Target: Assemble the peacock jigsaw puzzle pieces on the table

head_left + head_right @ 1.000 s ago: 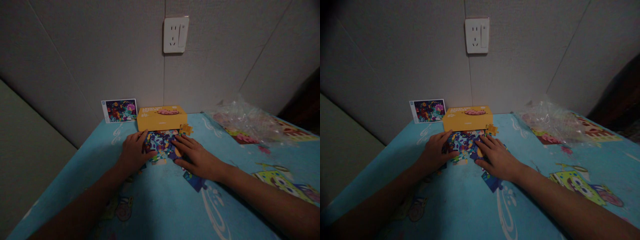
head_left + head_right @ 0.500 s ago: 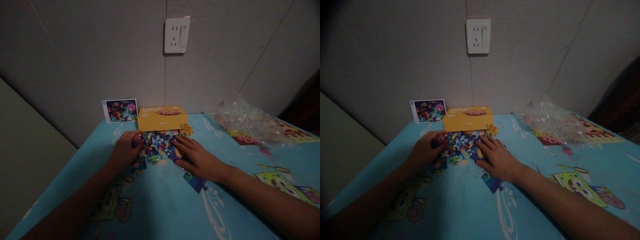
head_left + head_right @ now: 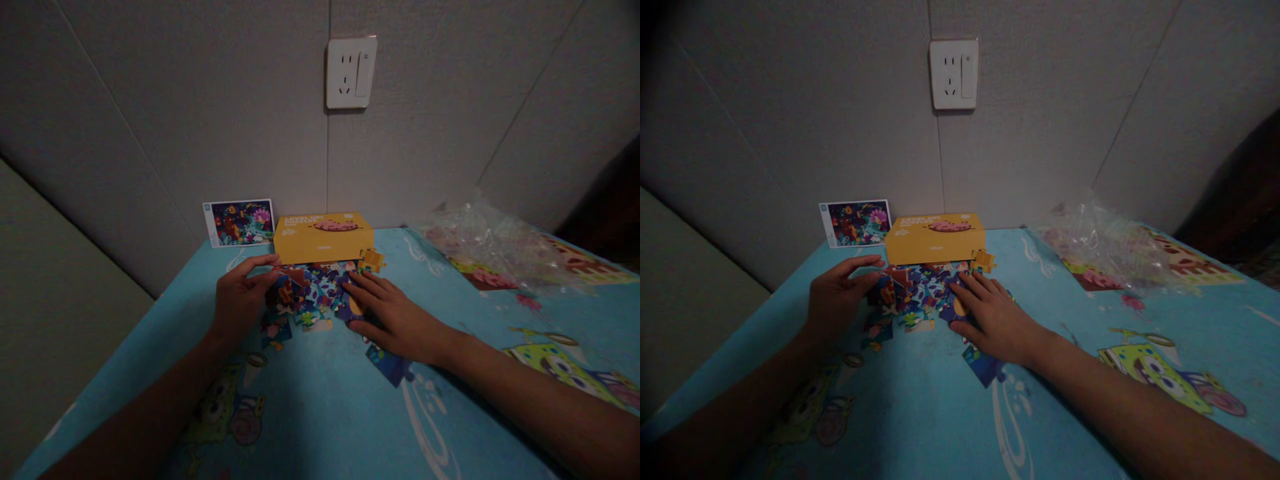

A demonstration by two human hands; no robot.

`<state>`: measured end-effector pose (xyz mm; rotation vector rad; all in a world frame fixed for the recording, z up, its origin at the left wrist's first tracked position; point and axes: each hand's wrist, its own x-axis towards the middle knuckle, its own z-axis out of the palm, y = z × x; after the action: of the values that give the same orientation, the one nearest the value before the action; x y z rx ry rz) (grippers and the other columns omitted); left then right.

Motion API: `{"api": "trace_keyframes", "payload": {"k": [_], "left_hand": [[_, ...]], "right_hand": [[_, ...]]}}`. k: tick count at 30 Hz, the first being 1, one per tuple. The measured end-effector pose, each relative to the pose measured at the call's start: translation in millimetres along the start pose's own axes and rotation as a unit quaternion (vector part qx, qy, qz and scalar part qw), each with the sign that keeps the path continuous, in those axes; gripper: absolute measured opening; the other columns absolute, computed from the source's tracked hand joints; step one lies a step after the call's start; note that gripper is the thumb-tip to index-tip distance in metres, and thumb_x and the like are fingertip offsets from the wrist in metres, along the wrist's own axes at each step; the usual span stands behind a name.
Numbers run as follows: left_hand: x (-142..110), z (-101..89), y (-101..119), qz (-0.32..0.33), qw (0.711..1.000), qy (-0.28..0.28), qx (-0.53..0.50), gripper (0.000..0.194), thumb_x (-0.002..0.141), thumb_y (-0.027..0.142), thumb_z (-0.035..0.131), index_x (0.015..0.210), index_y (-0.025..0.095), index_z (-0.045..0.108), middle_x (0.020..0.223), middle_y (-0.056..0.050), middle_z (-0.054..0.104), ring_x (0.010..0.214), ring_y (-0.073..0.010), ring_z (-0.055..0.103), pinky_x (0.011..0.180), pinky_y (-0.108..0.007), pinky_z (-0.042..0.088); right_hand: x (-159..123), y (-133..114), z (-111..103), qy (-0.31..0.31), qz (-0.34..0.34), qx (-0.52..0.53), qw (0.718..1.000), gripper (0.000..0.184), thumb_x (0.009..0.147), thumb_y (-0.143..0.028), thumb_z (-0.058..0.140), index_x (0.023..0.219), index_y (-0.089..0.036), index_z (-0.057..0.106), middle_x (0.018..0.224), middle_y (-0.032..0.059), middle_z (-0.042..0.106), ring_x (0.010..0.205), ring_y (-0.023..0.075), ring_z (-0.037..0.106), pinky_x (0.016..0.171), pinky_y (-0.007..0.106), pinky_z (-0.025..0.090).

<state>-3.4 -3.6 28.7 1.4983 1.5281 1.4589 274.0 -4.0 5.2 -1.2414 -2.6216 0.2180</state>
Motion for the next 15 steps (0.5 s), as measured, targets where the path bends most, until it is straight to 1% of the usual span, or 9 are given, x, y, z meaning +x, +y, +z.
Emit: {"api": "trace_keyframes", "payload": {"k": [3, 5, 6, 8, 10, 11, 12, 15], "left_hand": [[-7, 5.1, -1, -0.03, 0.998, -0.052, -0.036, 0.038, 0.074, 0.036, 0.071, 0.108, 0.018, 0.072, 0.073, -0.002, 0.076, 0.056, -0.0198, 0.071, 0.041, -0.024, 0.054], [-11, 9.1, -3, -0.058, 0.992, -0.093, -0.056, 0.041, 0.076, 0.037, 0.07, 0.113, 0.018, 0.07, 0.069, -0.001, 0.074, 0.048, -0.0188, 0.067, 0.031, -0.021, 0.046], [-13, 10.8, -3, -0.067, 0.989, -0.113, -0.068, 0.042, 0.077, 0.038, 0.069, 0.114, 0.018, 0.069, 0.067, -0.001, 0.073, 0.045, -0.0184, 0.066, 0.029, -0.02, 0.043], [-16, 13.5, -3, -0.073, 0.982, -0.15, -0.094, 0.045, 0.076, 0.041, 0.071, 0.114, 0.018, 0.068, 0.071, -0.002, 0.073, 0.048, -0.0179, 0.067, 0.031, -0.019, 0.044], [-17, 14.6, 0, -0.068, 0.976, -0.173, -0.11, 0.045, 0.073, 0.043, 0.074, 0.11, 0.017, 0.07, 0.081, -0.005, 0.075, 0.052, -0.0169, 0.069, 0.034, -0.019, 0.047], [-18, 14.5, 1, -0.069, 0.976, -0.177, -0.109, 0.045, 0.073, 0.043, 0.074, 0.109, 0.017, 0.07, 0.084, -0.006, 0.075, 0.051, -0.0164, 0.068, 0.034, -0.019, 0.046], [-18, 14.1, 2, -0.074, 0.977, -0.175, -0.101, 0.044, 0.073, 0.043, 0.073, 0.109, 0.018, 0.07, 0.082, -0.005, 0.075, 0.049, -0.0159, 0.067, 0.031, -0.018, 0.044], [-16, 11.9, 1, -0.085, 0.983, -0.142, -0.077, 0.041, 0.077, 0.041, 0.068, 0.111, 0.019, 0.069, 0.06, 0.001, 0.068, 0.036, -0.0142, 0.058, 0.025, -0.018, 0.038]], "right_hand": [[0, -3, -2, 0.029, -0.029, 0.016, 0.999, 0.069, 0.096, -0.046, 0.054, 0.152, -0.01, 0.036, 0.158, 0.0203, 0.033, 0.147, 0.0395, 0.028, 0.115, 0.065, 0.029], [-2, -8, -4, 0.044, -0.076, 0.033, 0.996, 0.067, 0.097, -0.037, 0.052, 0.155, -0.013, 0.029, 0.159, 0.0165, 0.034, 0.148, 0.0346, 0.026, 0.117, 0.063, 0.027], [-2, -11, -5, 0.042, -0.102, 0.041, 0.993, 0.067, 0.097, -0.032, 0.051, 0.157, -0.015, 0.026, 0.159, 0.0141, 0.035, 0.149, 0.0322, 0.026, 0.119, 0.061, 0.025], [-4, -16, -7, 0.023, -0.138, 0.053, 0.989, 0.069, 0.097, -0.026, 0.049, 0.159, -0.02, 0.019, 0.16, 0.0105, 0.035, 0.149, 0.0288, 0.025, 0.121, 0.06, 0.02], [-6, -19, -7, 0.001, -0.151, 0.06, 0.987, 0.072, 0.096, -0.023, 0.049, 0.159, -0.022, 0.016, 0.16, 0.009, 0.034, 0.15, 0.0278, 0.024, 0.121, 0.06, 0.018], [-6, -20, -7, -0.003, -0.151, 0.063, 0.987, 0.073, 0.095, -0.022, 0.049, 0.16, -0.022, 0.015, 0.16, 0.0092, 0.033, 0.15, 0.0279, 0.023, 0.122, 0.06, 0.018], [-6, -19, -6, -0.003, -0.146, 0.064, 0.987, 0.073, 0.095, -0.022, 0.05, 0.16, -0.021, 0.015, 0.161, 0.01, 0.032, 0.15, 0.0283, 0.022, 0.121, 0.06, 0.018], [-6, -15, -5, 0.023, -0.127, 0.065, 0.99, 0.074, 0.094, -0.023, 0.052, 0.159, -0.018, 0.018, 0.161, 0.0136, 0.029, 0.15, 0.0309, 0.022, 0.12, 0.061, 0.021]]}}
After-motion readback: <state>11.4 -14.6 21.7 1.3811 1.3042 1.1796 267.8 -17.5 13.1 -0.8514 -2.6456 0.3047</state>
